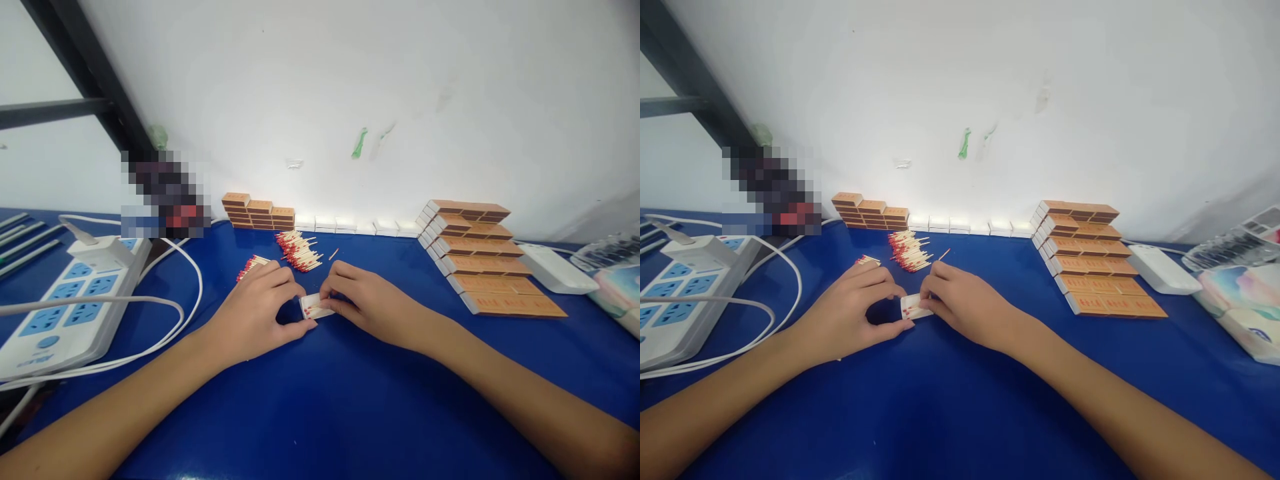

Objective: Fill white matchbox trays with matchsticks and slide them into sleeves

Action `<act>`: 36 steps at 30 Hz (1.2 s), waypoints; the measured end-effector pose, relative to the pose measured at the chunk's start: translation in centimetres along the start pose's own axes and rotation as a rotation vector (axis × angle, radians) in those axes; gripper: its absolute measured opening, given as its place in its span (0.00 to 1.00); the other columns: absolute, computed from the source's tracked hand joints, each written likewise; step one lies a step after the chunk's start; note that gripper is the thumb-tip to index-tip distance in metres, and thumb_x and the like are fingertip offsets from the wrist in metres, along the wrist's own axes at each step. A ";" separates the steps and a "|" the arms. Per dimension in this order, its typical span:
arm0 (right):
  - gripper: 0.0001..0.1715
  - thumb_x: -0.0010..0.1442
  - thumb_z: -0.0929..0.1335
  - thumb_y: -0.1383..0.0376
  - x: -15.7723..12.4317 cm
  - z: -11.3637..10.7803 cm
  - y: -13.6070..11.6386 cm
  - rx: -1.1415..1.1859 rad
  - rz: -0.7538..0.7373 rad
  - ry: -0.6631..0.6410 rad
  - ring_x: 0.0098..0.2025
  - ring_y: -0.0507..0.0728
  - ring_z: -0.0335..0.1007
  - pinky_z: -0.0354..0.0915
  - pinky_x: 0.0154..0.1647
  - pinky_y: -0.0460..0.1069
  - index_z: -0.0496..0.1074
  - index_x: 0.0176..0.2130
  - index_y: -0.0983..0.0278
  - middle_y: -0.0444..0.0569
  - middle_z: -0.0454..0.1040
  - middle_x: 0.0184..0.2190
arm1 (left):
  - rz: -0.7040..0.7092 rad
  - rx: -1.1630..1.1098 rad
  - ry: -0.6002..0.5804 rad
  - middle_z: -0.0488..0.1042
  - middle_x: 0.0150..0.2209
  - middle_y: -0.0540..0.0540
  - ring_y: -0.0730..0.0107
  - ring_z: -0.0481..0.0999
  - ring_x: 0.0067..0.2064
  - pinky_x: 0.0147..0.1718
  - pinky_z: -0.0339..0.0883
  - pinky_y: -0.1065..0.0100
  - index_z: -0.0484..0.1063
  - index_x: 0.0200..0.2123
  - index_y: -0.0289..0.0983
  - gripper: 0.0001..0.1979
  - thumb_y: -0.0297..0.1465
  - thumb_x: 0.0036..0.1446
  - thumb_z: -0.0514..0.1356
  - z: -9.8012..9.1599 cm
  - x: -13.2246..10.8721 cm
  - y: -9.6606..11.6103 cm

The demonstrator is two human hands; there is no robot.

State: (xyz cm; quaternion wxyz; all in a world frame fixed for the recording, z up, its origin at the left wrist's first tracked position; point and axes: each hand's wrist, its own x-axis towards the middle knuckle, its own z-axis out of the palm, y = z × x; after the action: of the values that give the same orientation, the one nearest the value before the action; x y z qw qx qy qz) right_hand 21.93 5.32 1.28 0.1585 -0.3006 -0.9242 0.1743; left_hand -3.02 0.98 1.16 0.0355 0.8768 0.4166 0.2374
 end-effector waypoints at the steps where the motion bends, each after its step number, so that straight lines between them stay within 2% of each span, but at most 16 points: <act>1: 0.07 0.75 0.66 0.64 0.0 -0.1 0.1 0.034 0.013 -0.007 0.37 0.55 0.71 0.67 0.38 0.51 0.74 0.44 0.61 0.49 0.72 0.43 | 0.000 -0.002 0.002 0.75 0.38 0.46 0.59 0.72 0.42 0.45 0.67 0.56 0.80 0.42 0.39 0.13 0.43 0.63 0.69 0.0 0.0 0.0; 7: 0.07 0.74 0.67 0.66 0.2 0.2 0.0 0.175 0.020 0.026 0.37 0.53 0.70 0.66 0.37 0.50 0.76 0.43 0.61 0.48 0.73 0.42 | -0.011 -0.017 -0.026 0.76 0.37 0.46 0.59 0.72 0.42 0.44 0.68 0.56 0.80 0.41 0.38 0.13 0.42 0.63 0.69 -0.1 -0.1 0.1; 11: 0.06 0.73 0.69 0.63 1.3 0.5 1.5 0.183 0.042 0.199 0.36 0.54 0.68 0.66 0.37 0.50 0.77 0.42 0.60 0.47 0.72 0.38 | -0.024 -0.009 -0.041 0.76 0.37 0.46 0.59 0.72 0.43 0.44 0.68 0.56 0.80 0.41 0.39 0.13 0.43 0.63 0.69 -0.2 -0.1 0.2; 14: 0.06 0.72 0.69 0.65 2.3 0.9 3.3 0.071 0.040 0.288 0.40 0.56 0.69 0.68 0.42 0.53 0.77 0.46 0.60 0.50 0.72 0.42 | -0.025 -0.014 -0.050 0.76 0.37 0.46 0.59 0.72 0.42 0.43 0.68 0.57 0.81 0.42 0.39 0.13 0.43 0.63 0.69 -0.2 -0.1 0.3; 19: 0.05 0.72 0.67 0.66 3.0 1.8 4.6 -0.007 -0.007 0.266 0.45 0.60 0.70 0.69 0.47 0.56 0.75 0.45 0.60 0.51 0.71 0.42 | -0.023 -0.005 -0.045 0.76 0.37 0.46 0.59 0.73 0.42 0.42 0.68 0.58 0.80 0.41 0.39 0.14 0.43 0.63 0.69 -0.2 -0.1 0.3; 24: 0.07 0.73 0.67 0.66 3.1 1.9 4.6 -0.030 -0.010 0.258 0.49 0.61 0.69 0.69 0.52 0.57 0.74 0.50 0.60 0.53 0.71 0.45 | -0.021 0.001 -0.054 0.75 0.37 0.46 0.59 0.73 0.42 0.42 0.68 0.58 0.80 0.41 0.38 0.14 0.43 0.63 0.69 -0.2 -0.1 0.3; 28: 0.04 0.73 0.67 0.66 3.0 1.8 4.9 -0.043 -0.006 0.255 0.47 0.60 0.70 0.68 0.50 0.55 0.74 0.45 0.60 0.52 0.71 0.43 | -0.025 -0.002 -0.051 0.75 0.37 0.46 0.59 0.73 0.42 0.42 0.68 0.57 0.80 0.41 0.38 0.14 0.43 0.63 0.69 -0.1 -0.1 0.1; 36: 0.03 0.72 0.68 0.67 2.2 1.4 4.7 -0.009 0.025 0.236 0.42 0.57 0.69 0.68 0.45 0.53 0.74 0.43 0.61 0.50 0.70 0.43 | -0.036 0.003 -0.056 0.75 0.37 0.46 0.59 0.72 0.43 0.43 0.68 0.57 0.80 0.42 0.38 0.15 0.43 0.62 0.69 0.0 -0.1 -0.2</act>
State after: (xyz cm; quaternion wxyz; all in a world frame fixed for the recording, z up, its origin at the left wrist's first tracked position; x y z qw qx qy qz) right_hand 22.07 9.90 -1.47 0.2624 -0.3313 -0.8962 0.1354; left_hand -3.21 0.98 1.10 0.0499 0.8755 0.4317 0.2114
